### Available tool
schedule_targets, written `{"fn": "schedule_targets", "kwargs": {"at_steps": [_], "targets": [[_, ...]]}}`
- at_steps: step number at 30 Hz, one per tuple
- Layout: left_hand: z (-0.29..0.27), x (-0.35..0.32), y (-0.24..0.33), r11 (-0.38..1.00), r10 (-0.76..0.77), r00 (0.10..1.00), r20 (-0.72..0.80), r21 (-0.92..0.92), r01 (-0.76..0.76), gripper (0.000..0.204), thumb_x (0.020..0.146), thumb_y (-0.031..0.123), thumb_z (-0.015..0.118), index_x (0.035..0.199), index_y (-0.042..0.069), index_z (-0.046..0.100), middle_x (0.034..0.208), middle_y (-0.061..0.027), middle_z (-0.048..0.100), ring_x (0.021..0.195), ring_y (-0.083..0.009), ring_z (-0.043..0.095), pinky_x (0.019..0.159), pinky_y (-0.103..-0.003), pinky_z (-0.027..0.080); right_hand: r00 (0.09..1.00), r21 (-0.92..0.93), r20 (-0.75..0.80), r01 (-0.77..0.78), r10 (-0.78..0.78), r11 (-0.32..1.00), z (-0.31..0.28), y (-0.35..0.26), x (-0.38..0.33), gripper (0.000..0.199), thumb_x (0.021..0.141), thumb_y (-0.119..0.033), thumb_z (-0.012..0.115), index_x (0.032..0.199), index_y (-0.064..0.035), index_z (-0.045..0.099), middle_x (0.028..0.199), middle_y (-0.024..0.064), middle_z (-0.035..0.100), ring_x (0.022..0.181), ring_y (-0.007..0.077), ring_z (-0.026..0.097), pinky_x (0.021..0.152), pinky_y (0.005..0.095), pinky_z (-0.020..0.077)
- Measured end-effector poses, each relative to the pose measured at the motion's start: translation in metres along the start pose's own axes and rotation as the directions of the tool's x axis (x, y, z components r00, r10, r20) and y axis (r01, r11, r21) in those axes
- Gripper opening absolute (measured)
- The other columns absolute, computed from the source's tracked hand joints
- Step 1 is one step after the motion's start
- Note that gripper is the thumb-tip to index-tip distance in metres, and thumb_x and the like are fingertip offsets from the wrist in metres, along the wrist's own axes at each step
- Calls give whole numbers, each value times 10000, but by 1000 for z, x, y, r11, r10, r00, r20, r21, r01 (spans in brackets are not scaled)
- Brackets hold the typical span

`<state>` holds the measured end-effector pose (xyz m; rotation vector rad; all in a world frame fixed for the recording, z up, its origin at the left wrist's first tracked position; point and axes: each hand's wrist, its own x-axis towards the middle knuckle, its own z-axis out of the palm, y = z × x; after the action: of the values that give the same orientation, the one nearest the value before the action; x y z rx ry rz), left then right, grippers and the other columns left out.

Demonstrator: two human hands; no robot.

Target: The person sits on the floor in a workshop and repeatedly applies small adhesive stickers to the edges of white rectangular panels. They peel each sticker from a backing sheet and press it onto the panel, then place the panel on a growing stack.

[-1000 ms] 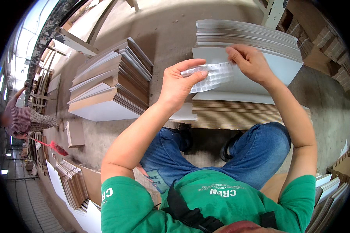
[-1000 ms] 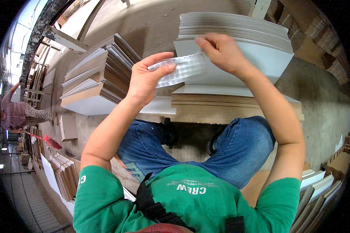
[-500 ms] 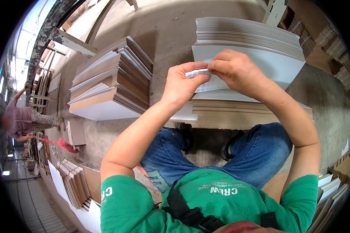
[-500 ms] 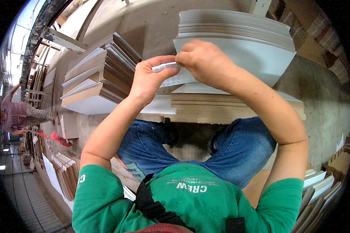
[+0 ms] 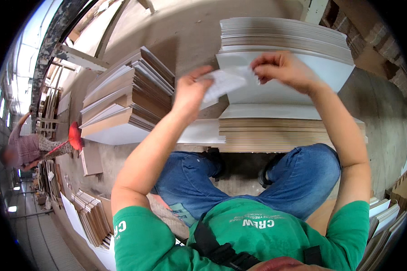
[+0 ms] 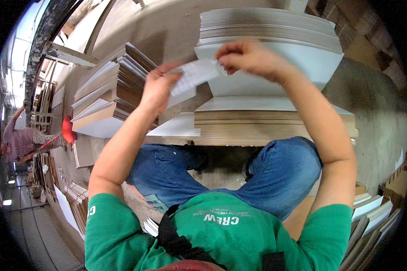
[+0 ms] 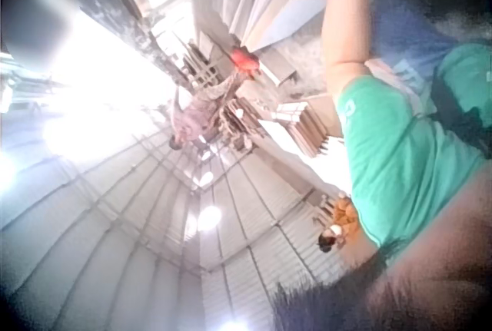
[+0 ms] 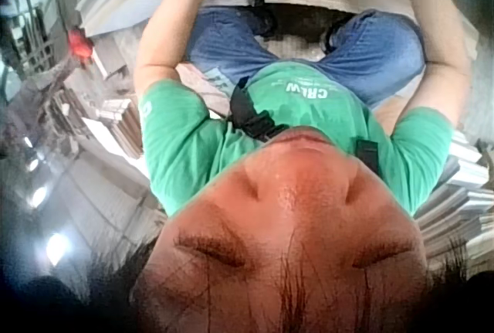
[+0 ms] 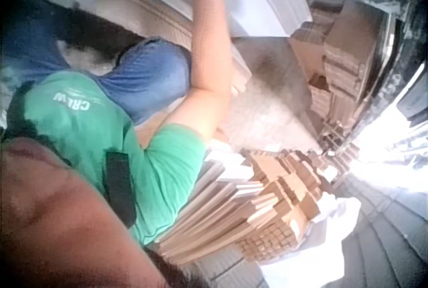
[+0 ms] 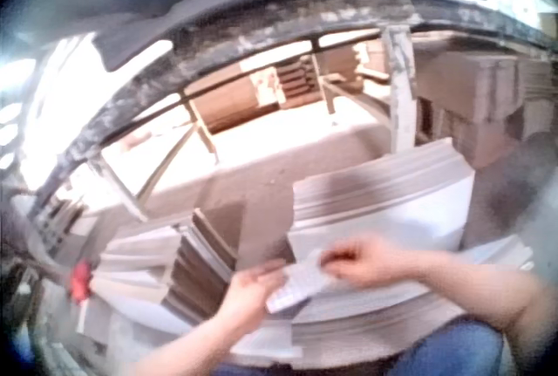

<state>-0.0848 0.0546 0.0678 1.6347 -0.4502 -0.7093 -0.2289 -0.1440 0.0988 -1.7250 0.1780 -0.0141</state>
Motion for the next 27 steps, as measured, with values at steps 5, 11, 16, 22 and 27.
{"fn": "schedule_targets", "kwargs": {"at_steps": [5, 11, 16, 22, 27], "targets": [[-35, 77, -34, 800, 384, 916, -117, 538, -266, 359, 760, -7, 537, 1107, 72, 581, 994, -38, 628, 891, -173, 573, 780, -258, 421, 970, 306, -164, -122, 179, 944, -69, 75, 10, 173, 847, -150, 529, 916, 3, 572, 853, 69, 593, 760, 152, 571, 702, 269, 488], [3, 139, -93, 913, 125, 921, -369, 405, 38, 301, 743, 221, 670, 959, 16, 625, 906, -73, 636, 835, -172, 557, 766, -305, 417, 844, -851, -480, -382, -239, 360, -89, 185, 8, 135, 745, -83, 544, 851, -4, 568, 870, 128, 586, 824, 262, 572, 709, 314, 500], [47, 139, -90, 995, -71, 846, -528, 25, 99, 423, 692, 364, 736, 785, -36, 633, 834, -100, 632, 775, -188, 561, 729, -329, 433, 803, -906, -390, -421, -451, 34, -119, 219, -5, 131, 712, -84, 547, 824, -16, 556, 869, 113, 577, 865, 254, 563, 677, 351, 502], [36, 157, -102, 997, -53, 833, -551, 25, 80, 336, 626, 239, 797, 755, -23, 631, 840, -105, 633, 779, -191, 562, 722, -326, 433, 744, -860, -502, -481, -441, 168, -139, 209, -11, 122, 723, -143, 594, 771, -34, 566, 777, 101, 601, 754, 268, 589, 611, 363, 492], [46, 152, -94, 999, -22, 799, -601, -39, -1, 248, 622, 142, 771, 703, -36, 617, 734, -103, 621, 678, -188, 563, 622, -306, 450, 564, -425, -813, -406, -144, 809, -164, 173, -20, 170, 749, -178, 656, 781, -22, 598, 688, 49, 602, 617, 169, 581, 540, 299, 467]]}}
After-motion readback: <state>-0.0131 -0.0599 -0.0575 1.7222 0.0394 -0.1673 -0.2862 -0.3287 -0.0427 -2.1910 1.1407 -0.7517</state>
